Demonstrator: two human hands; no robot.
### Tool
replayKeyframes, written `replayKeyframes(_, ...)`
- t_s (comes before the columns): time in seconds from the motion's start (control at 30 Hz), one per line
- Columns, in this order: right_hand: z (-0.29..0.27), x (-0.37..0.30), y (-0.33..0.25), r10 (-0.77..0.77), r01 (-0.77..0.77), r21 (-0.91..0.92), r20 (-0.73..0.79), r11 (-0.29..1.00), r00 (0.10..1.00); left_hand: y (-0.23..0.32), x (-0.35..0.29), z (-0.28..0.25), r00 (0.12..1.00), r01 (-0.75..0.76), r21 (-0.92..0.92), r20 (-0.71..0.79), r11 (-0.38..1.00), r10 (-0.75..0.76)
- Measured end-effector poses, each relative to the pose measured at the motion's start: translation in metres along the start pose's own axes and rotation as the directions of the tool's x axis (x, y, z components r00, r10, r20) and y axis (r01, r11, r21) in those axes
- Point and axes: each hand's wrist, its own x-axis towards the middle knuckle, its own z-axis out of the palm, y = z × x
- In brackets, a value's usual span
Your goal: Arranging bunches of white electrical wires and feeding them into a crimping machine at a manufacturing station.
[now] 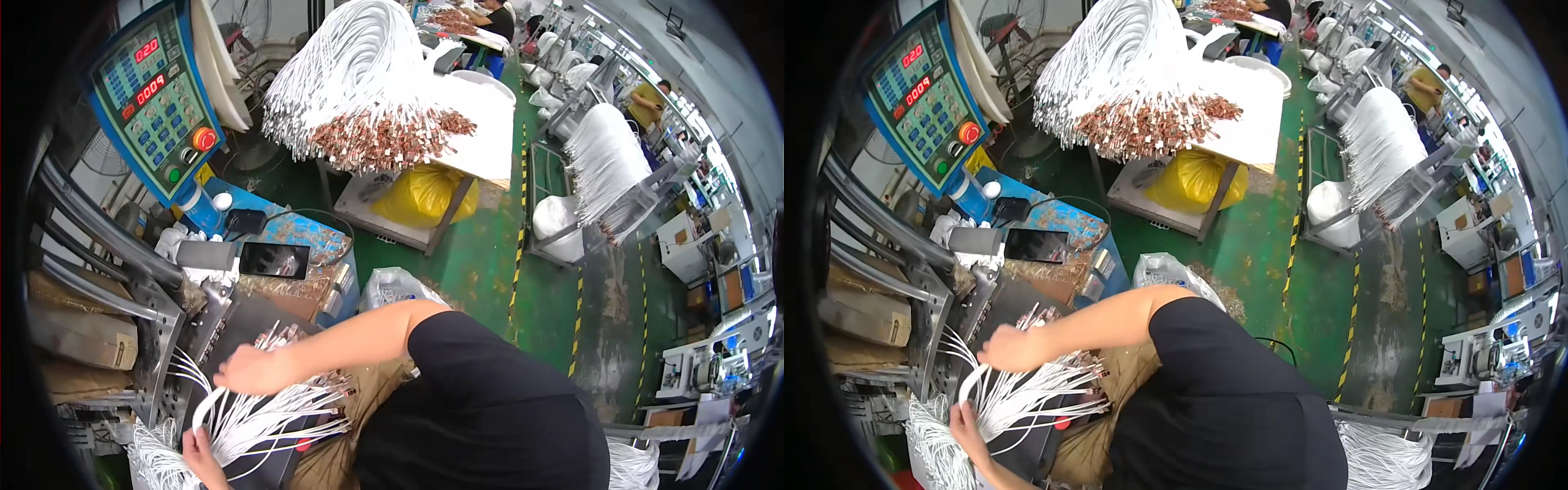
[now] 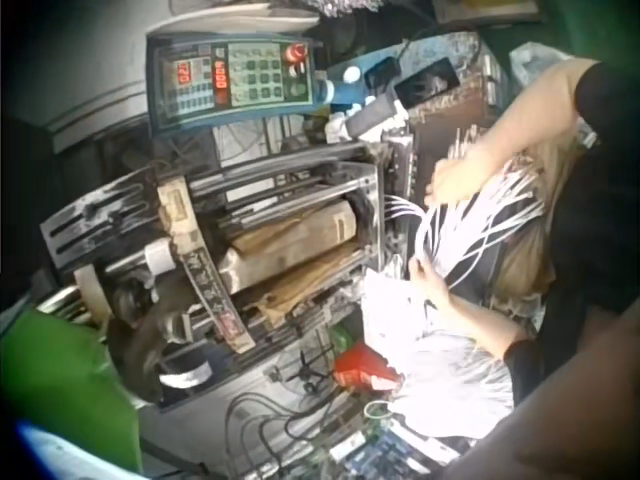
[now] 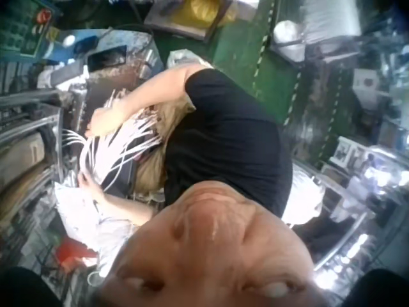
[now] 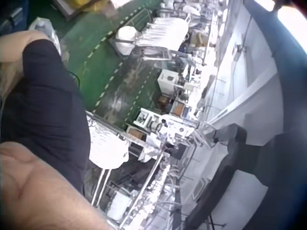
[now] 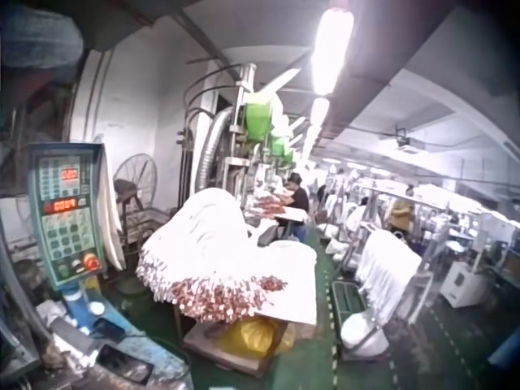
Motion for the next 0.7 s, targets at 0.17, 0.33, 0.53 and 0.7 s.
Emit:
replayKeyframes(0.17, -0.035, 0.007, 0.017, -0.077, -0.017, -0.35, -0.254, 0.937, 0.964, 0.002, -0.006, 0.004, 0.98, -0.095, 0.031, 0.178, 0.995, 0.088)
replayKeyframes(0.33, -0.026, 0.008, 0.008, -0.104, 0.111, -0.039, 0.142, 0.993, 0.984, -0.01, -0.012, 0.0, 0.988, -0.034, -0.095, 0.145, 0.995, 0.048)
replayKeyframes(0.53, -0.004, -0.001, 0.031, 0.016, -0.002, -0.132, 0.103, 0.991, 0.995, 0.03, -0.017, 0.017, 0.98, 0.042, 0.253, -0.198, 0.967, 0.01)
replayKeyframes(0.7, 0.006, 0.003, 0.034, 0.042, -0.042, -0.036, 0.013, 0.998, 0.999, 0.042, -0.007, 0.021, 0.967, -0.106, 0.444, -0.162, 0.89, 0.196)
